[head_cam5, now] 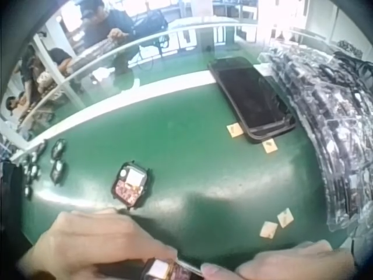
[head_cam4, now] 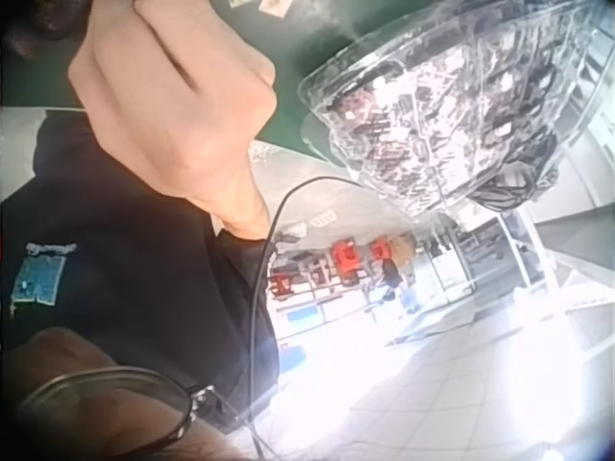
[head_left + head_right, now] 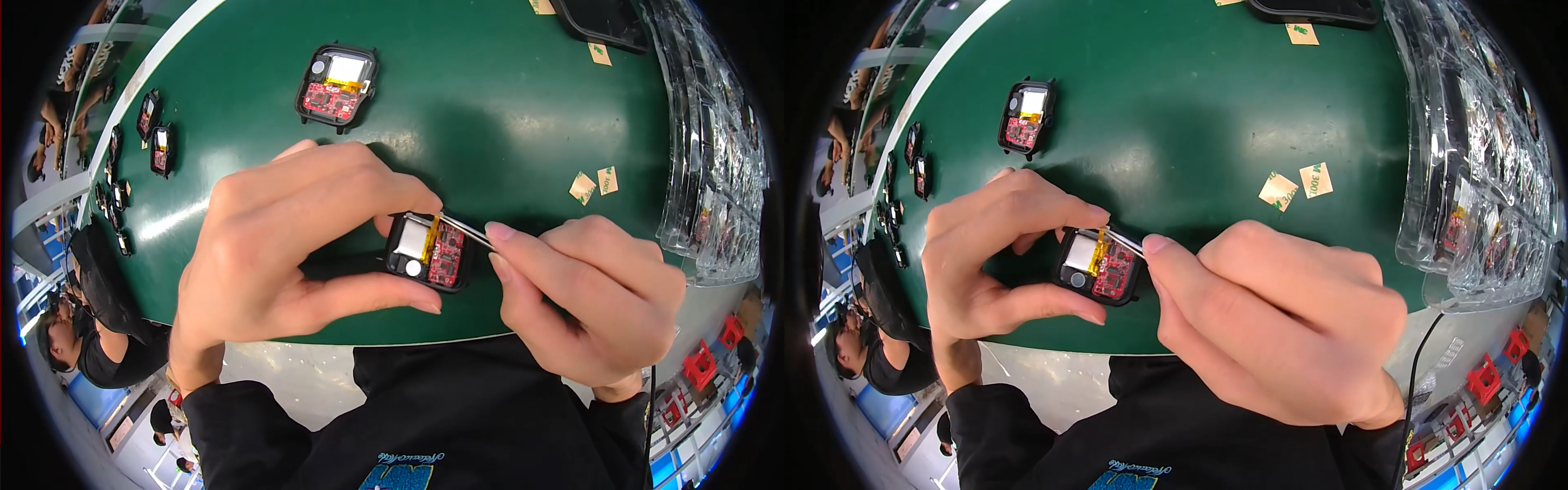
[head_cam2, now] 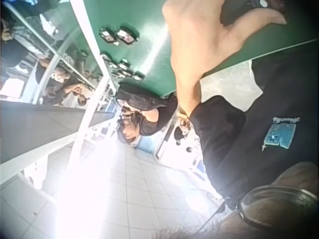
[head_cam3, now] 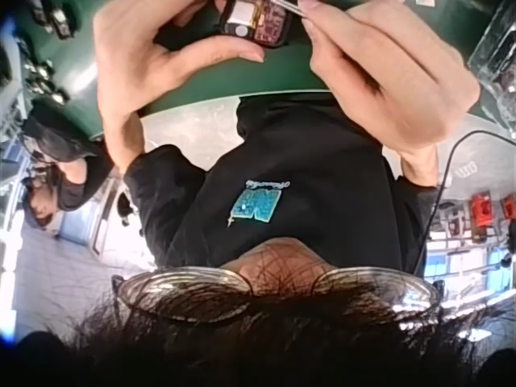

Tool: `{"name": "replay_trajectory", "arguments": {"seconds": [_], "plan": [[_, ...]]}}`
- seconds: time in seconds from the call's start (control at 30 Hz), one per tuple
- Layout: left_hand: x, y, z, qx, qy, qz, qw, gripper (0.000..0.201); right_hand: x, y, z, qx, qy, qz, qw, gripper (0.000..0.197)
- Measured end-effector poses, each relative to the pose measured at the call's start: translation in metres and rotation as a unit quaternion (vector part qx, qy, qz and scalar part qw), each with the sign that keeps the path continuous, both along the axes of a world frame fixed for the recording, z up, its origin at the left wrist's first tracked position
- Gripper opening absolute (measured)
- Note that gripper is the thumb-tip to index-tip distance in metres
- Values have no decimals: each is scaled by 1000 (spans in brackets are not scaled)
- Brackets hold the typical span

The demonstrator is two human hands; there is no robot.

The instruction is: Assembling the internal components of smartwatches at a factory workstation using tweezers.

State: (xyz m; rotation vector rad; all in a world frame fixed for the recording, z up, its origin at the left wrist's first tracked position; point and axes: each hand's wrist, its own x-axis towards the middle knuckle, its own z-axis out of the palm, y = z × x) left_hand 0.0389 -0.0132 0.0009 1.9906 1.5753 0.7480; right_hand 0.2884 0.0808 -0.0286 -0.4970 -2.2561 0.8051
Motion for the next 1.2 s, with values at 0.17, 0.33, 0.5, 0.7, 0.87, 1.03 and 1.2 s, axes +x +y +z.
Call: {"name": "replay_trajectory", "arguments": {"seconds": [0.17,0.33,0.5,0.7,0.87,1.03,1.2], "plan": [[-14,3,-6,3,-54,-49,997,69,1,5,4,-91,5,42,995,29],[-16,6,-6,-7,-61,-76,995,69,2,7,3,-93,-3,47,995,31],[-18,7,-7,7,-64,-91,994,70,3,7,3,-98,-2,47,994,31],[-15,8,-8,11,-59,-89,994,68,3,9,0,-94,-2,59,994,34],[-15,5,-6,21,-43,-104,993,65,3,4,0,-78,10,64,995,34],[-15,5,-4,18,-19,-105,994,64,3,4,-1,-81,7,58,995,35],[-15,7,-4,26,-21,-89,995,64,1,4,-2,-57,23,53,997,34]]}}
